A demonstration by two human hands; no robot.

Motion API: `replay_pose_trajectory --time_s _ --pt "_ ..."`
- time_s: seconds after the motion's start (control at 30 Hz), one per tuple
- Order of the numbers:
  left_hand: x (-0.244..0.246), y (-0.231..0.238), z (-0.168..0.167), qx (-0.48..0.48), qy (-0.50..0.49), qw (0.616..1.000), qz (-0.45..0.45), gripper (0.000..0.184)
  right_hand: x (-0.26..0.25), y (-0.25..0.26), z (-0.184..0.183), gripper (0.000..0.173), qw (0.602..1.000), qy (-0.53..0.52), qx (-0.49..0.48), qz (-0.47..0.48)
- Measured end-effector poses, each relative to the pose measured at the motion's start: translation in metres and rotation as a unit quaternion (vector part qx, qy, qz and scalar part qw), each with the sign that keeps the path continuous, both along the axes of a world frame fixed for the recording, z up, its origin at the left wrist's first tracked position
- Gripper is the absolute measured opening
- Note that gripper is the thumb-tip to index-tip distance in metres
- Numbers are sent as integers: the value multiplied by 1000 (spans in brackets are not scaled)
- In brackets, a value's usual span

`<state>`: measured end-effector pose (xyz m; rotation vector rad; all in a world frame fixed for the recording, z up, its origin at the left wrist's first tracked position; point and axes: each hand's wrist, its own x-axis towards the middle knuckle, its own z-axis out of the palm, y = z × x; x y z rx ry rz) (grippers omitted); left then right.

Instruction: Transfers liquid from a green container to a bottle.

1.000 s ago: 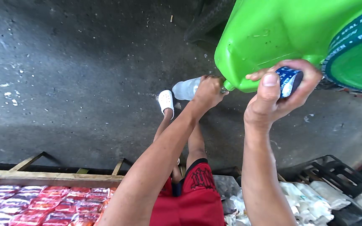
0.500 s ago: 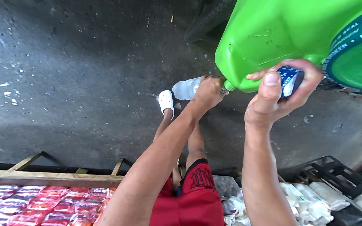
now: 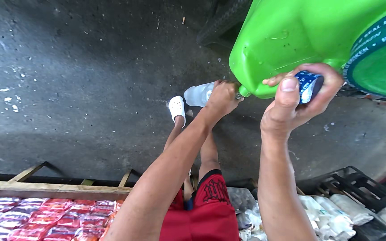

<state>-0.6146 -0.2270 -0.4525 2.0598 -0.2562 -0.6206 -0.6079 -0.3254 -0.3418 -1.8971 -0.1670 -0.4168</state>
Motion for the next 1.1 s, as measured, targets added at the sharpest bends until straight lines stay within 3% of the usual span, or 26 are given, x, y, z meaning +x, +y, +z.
replay_pose_trajectory --time_s 1.1 --pt "-2 -1 -1 -3 -5 1000 8 28 -1 0 0 34 1000 1 -2 -2"
